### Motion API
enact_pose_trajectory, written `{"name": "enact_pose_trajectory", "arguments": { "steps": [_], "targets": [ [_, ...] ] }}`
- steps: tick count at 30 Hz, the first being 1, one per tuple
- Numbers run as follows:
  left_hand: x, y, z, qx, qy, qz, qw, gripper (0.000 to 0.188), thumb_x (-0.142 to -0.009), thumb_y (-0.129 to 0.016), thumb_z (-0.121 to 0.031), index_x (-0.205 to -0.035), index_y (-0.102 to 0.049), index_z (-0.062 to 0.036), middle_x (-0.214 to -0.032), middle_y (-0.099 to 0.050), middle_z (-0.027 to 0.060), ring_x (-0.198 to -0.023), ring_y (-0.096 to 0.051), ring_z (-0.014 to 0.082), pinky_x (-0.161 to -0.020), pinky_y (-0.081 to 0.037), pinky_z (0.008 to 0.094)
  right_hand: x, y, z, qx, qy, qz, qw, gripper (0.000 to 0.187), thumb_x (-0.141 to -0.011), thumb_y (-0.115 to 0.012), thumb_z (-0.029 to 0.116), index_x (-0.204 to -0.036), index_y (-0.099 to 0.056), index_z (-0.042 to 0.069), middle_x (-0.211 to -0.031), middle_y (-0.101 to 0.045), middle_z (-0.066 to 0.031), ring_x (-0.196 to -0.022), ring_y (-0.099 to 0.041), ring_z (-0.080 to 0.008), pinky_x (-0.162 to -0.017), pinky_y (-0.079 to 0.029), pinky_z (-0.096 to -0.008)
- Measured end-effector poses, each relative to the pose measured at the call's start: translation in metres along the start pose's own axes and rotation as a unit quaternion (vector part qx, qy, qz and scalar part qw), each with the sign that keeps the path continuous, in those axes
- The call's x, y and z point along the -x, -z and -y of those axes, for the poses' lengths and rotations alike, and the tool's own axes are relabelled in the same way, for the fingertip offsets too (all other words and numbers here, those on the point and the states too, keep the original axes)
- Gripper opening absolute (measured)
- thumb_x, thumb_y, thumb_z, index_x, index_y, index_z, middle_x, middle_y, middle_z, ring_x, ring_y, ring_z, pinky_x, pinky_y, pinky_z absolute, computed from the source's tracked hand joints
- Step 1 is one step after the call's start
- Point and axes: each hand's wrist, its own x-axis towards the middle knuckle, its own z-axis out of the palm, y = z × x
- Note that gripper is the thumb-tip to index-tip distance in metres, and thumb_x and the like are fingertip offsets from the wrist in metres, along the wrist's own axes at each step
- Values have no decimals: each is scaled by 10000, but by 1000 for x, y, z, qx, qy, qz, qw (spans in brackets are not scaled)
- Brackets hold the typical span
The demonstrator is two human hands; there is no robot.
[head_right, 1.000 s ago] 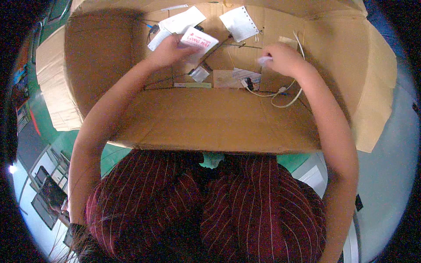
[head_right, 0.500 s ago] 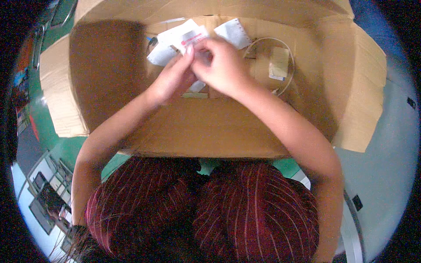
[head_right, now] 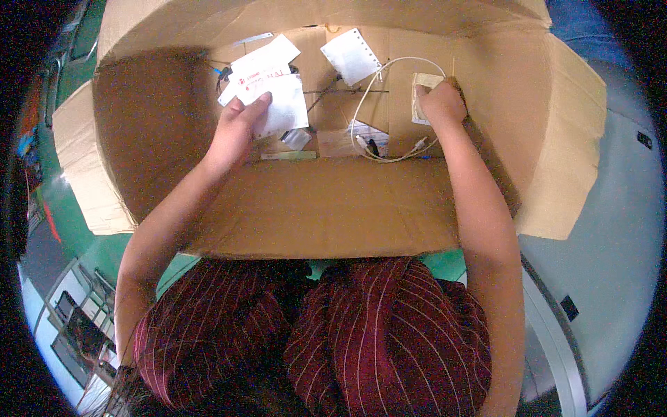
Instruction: The person sits on the floor and sorts through a large pile of small paper items, including cards, receipts, and folded papers, inside a cardboard box. They pick up items, separate them into small stacks, and occasionally hand a stack to another person standing nearby.
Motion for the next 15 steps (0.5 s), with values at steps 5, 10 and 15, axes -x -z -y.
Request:
{"name": "enact_pose_trajectory", "arguments": {
  "steps": [5, 10, 15],
  "targets": [
    [-1, 1, 4, -22, 51, -20, 998, 256, -809, -465, -129, -1025, -473, 9, -961, -546, 78, -854, -516, 141, -760, -407, 277, -1, -9, 4, 14, 11, -19, 1000, 742, -608, -674, 369, -1121, -293, -9, -1016, -506, -191, -899, -523, -325, -748, -440, -391],
    [5, -6, -4, -17, 61, 9, 998, 267, -802, -480, -144, -1009, -479, 25, -928, -562, 75, -821, -533, 143, -741, -416, 272, -21, -3, -10, -22, 69, 30, 997, 654, -573, -700, 348, -1048, -427, -9, -930, -558, -166, -841, -557, -282, -721, -448, -369],
    [9, -12, -17, -27, 43, 16, 999, 262, -801, -485, -146, -993, -493, 33, -918, -571, 84, -813, -540, 140, -732, -421, 267, -33, 38, -8, -161, 156, 122, 967, 407, -604, -676, 331, -833, -599, 3, -759, -613, -127, -692, -596, -217, -626, -460, -325]
  ]
}}
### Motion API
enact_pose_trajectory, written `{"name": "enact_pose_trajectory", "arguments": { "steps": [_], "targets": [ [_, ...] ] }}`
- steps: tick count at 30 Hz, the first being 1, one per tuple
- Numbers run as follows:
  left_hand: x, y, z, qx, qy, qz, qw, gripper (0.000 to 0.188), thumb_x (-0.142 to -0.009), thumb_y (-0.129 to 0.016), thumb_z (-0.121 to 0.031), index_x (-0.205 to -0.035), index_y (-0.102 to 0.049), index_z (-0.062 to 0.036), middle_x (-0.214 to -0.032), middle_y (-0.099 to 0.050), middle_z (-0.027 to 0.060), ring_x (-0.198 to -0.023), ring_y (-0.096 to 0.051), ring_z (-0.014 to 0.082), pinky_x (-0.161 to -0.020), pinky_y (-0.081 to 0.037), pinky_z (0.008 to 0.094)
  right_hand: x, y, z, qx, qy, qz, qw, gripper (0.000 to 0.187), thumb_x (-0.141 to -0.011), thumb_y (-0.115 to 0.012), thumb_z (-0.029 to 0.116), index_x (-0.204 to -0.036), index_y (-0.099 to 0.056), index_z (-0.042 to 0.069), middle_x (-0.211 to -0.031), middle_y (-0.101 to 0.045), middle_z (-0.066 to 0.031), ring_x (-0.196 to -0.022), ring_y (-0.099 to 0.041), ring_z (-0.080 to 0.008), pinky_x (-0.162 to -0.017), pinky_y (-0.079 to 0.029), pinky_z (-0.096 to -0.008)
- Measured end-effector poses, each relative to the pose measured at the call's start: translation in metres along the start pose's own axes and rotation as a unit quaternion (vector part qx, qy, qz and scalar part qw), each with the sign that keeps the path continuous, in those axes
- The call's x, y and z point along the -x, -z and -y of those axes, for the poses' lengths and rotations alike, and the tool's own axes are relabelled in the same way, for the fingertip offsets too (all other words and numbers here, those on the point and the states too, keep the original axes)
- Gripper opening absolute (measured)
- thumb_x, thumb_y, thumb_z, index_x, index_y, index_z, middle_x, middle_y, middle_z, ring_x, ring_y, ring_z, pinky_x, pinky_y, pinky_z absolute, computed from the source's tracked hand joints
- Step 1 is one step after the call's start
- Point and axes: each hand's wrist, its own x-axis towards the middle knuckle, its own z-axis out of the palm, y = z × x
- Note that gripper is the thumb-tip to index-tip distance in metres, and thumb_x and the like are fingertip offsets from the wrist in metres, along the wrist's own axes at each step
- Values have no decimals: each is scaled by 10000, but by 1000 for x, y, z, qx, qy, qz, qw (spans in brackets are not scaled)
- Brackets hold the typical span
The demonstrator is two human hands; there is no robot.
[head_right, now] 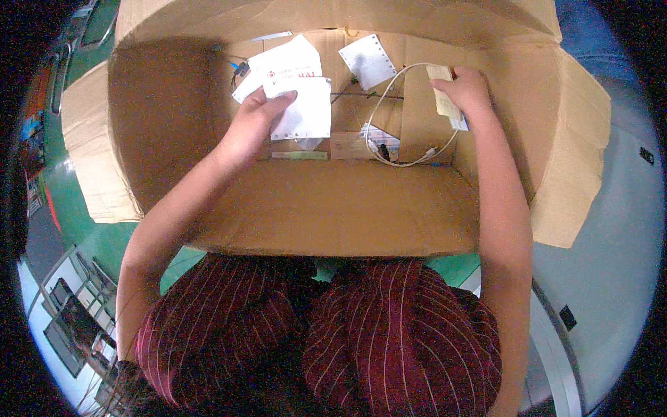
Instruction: The person sits on the floor and sorts through a large pile of small paper items, including cards, receipts, and folded papers, inside a cardboard box. They pick up items, separate them into small stacks, and occasionally hand a stack to another person standing nearby.
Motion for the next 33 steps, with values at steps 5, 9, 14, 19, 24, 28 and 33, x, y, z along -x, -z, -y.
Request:
{"name": "enact_pose_trajectory", "arguments": {
  "steps": [5, 9, 14, 19, 24, 28, 33],
  "targets": [
    [2, 1, 4, 36, -13, -23, 999, 238, -812, -471, -131, -983, -499, 32, -922, -569, 86, -815, -538, 137, -734, -425, 266, 42, 30, 78, -354, -10, 89, 931, 279, -729, -589, 262, -897, -549, 44, -749, -592, -65, -663, -568, -123, -523, -443, -226],
    [2, -11, 2, 92, -102, -54, 989, 224, -832, -428, -103, -1010, -468, 28, -946, -552, 79, -845, -524, 134, -744, -422, 261, 71, 14, 120, -668, 16, 80, 739, 265, -772, -549, 185, -986, -489, 40, -892, -569, -83, -769, -560, -140, -553, -470, -233],
    [11, -39, -16, 120, -211, -75, 967, 236, -853, -403, -122, -1065, -431, -21, -996, -519, 43, -903, -487, 122, -800, -384, 261, 90, -22, 152, -776, 8, 129, 617, 274, -783, -546, 203, -1004, -477, 57, -928, -561, -51, -787, -545, -144, -618, -429, -268],
    [17, -45, -19, 164, -258, -93, 948, 244, -866, -366, -108, -1094, -390, -25, -1054, -468, 47, -960, -439, 117, -835, -356, 263, 91, -24, 165, -640, -6, 53, 767, 259, -754, -592, 247, -916, -516, 60, -790, -551, -7, -610, -458, -62, -477, -321, -190],
    [21, -39, -21, 204, -274, -103, 934, 220, -878, -341, -109, -1075, -378, -19, -1045, -463, 50, -954, -431, 110, -825, -357, 259, 101, -25, 164, -597, -19, 30, 801, 245, -731, -621, 255, -852, -536, 60, -719, -523, 17, -509, -362, -32, -427, -276, -164],
    [17, -36, -21, 205, -286, -116, 929, 248, -861, -385, -116, -1095, -404, -35, -1055, -485, 57, -963, -462, 140, -834, -366, 276, 113, -36, 164, -555, -27, 62, 829, 265, -726, -627, 254, -858, -563, 33, -691, -524, 25, -516, -375, -23, -428, -296, -173],
    [15, -27, -26, 219, -253, -102, 937, 205, -840, -432, -101, -1034, -456, -38, -1002, -520, 45, -924, -486, 128, -808, -383, 285, 122, -35, 167, -443, 63, 111, 887, 280, -766, -581, 227, -902, -571, -18, -800, -593, -52, -714, -530, -94, -645, -422, -232]
  ]
}}
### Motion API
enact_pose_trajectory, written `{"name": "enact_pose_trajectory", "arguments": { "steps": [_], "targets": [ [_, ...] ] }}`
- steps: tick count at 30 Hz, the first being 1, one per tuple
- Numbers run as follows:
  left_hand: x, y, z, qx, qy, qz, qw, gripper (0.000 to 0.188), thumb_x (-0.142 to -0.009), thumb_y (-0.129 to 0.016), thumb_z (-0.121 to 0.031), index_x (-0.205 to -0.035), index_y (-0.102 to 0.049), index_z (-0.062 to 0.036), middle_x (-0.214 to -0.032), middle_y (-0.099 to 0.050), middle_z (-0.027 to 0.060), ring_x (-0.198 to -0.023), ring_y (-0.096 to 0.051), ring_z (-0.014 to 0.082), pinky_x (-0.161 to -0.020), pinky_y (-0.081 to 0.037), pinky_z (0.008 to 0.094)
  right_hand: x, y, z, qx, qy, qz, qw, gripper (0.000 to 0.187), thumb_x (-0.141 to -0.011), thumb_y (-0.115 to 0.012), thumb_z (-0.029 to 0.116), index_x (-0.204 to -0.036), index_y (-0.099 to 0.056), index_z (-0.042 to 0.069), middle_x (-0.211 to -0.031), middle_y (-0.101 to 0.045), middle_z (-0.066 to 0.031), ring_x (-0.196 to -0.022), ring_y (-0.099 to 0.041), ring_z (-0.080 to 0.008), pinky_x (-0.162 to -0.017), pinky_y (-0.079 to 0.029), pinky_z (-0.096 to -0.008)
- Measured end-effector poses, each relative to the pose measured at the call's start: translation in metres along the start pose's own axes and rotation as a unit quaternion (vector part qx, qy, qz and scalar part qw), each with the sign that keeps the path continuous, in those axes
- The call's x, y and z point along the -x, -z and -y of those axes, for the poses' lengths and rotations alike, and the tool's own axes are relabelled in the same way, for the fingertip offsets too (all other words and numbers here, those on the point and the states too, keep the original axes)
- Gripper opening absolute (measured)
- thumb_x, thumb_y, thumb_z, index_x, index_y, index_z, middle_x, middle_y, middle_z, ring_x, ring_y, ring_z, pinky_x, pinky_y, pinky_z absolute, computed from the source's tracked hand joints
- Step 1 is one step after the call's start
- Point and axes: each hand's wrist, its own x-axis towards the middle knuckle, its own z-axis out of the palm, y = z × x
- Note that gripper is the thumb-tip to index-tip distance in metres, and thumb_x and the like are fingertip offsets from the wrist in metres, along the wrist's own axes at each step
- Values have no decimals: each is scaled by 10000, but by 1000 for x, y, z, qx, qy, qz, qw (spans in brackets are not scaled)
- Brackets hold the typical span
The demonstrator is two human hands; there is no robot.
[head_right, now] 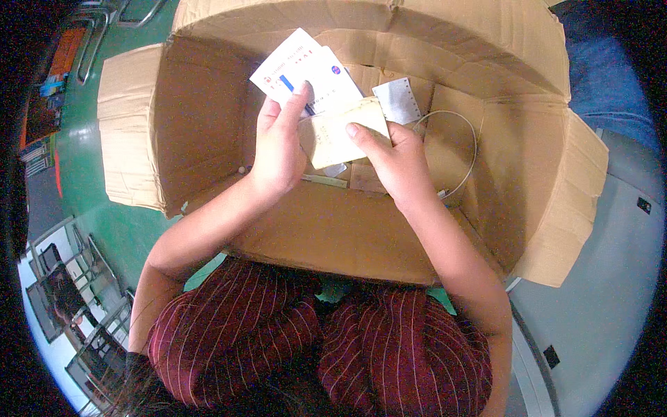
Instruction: The person sits on the floor and sorts through a large pile of small paper items, including cards, receipts, and folded papers, inside a cardboard box. They pick up items, separate them into small stacks, and occasionally hand a stack to another person standing nearby.
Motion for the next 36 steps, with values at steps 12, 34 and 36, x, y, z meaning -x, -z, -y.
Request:
{"name": "enact_pose_trajectory", "arguments": {
  "steps": [12, 34, 36],
  "targets": [
    [-9, 14, -11, -25, 41, 1, 999, 182, -834, -454, -116, -994, -476, -33, -969, -536, 51, -893, -512, 137, -778, -414, 288, 5, 35, 22, -9, 69, 33, 997, 250, -797, -515, 152, -974, -497, -23, -841, -576, -74, -700, -548, -136, -603, -435, -263],
    [0, 11, -1, -105, 86, 102, 985, 231, -852, -448, -183, -985, -500, -2, -897, -572, 49, -798, -537, 91, -681, -444, 227, -5, 28, 17, -44, 53, 72, 995, 291, -739, -574, 85, -999, -476, -2, -819, -569, -59, -691, -539, -99, -509, -447, -215],
    [1, 11, -2, -104, 87, 124, 983, 258, -860, -431, -213, -1004, -488, -6, -910, -566, 42, -820, -530, 89, -702, -437, 229, -5, 35, 18, -48, 33, 92, 994, 302, -736, -576, 88, -1004, -471, -4, -826, -570, -65, -664, -547, -110, -490, -449, -225]
  ]
}}
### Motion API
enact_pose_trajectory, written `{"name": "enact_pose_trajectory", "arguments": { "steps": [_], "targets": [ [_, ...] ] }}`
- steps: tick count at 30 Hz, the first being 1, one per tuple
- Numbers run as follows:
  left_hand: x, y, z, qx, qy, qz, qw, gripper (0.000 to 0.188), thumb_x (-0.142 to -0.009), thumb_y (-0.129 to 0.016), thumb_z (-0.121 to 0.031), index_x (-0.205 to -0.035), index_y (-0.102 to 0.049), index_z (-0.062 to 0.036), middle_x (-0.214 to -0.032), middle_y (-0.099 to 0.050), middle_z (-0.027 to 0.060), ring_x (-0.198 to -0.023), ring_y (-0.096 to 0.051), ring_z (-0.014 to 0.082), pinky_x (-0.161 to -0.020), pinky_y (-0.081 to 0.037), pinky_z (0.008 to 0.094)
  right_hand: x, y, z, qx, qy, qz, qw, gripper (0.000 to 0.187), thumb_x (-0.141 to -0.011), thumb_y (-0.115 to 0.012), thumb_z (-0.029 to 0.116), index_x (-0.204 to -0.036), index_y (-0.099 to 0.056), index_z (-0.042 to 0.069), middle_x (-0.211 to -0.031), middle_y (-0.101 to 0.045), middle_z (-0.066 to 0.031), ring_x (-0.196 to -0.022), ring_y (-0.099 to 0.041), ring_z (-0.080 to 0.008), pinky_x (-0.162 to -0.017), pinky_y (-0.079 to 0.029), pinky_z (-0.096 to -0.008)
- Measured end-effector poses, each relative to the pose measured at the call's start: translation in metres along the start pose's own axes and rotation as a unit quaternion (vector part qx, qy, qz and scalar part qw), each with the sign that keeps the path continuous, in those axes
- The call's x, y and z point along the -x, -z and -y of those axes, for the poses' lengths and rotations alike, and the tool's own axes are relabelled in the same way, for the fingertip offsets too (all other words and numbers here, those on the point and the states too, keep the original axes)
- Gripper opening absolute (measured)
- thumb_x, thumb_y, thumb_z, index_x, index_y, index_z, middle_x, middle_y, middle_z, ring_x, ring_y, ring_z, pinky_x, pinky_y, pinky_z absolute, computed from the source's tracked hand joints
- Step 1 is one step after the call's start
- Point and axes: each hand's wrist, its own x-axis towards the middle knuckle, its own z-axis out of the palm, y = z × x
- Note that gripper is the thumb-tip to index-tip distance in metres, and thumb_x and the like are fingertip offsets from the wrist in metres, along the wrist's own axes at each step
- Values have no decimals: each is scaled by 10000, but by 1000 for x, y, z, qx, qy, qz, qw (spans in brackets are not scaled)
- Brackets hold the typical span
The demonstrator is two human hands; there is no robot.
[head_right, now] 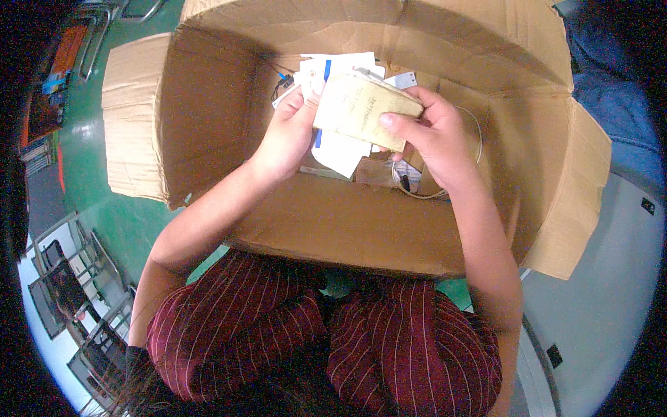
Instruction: The person sits on the floor and sorts through a large pile of small paper items, including cards, receipts, and folded papers, inside a cardboard box. They pick up items, separate them into small stacks, and occasionally hand a stack to another person standing nearby.
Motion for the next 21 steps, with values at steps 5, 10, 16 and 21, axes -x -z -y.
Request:
{"name": "enact_pose_trajectory", "arguments": {
  "steps": [5, 10, 16, 21],
  "targets": [
    [0, -3, -8, 62, 78, 28, 995, 271, -859, -433, -217, -1034, -467, -12, -934, -553, 38, -848, -522, 94, -740, -426, 244, 1, 7, 3, -102, 7, -45, 994, 290, -748, -569, 131, -992, -481, 1, -824, -573, -64, -645, -551, -122, -489, -434, -221],
    [-1, -4, -1, 40, 12, -17, 999, 269, -855, -443, -207, -1033, -464, -7, -934, -553, 37, -844, -518, 91, -744, -425, 245, 2, 2, -5, 24, -2, -129, 991, 285, -747, -584, 176, -963, -517, 2, -823, -582, -60, -656, -539, -97, -550, -416, -196],
    [1, -2, -1, -58, -32, 15, 998, 263, -842, -475, -223, -966, -515, 5, -841, -573, 21, -762, -514, 57, -671, -435, 217, -2, 0, 0, 30, 13, -94, 995, 278, -745, -598, 187, -929, -555, -16, -792, -593, -45, -678, -534, -69, -593, -418, -190],
    [6, -4, -16, -158, -28, 62, 985, 246, -837, -488, -214, -933, -544, 5, -788, -579, 8, -708, -504, 40, -622, -433, 203, -3, 13, 1, -5, -25, -16, 1000, 259, -755, -586, 187, -913, -564, -17, -814, -595, -51, -720, -548, -80, -639, -431, -205]
  ]
}}
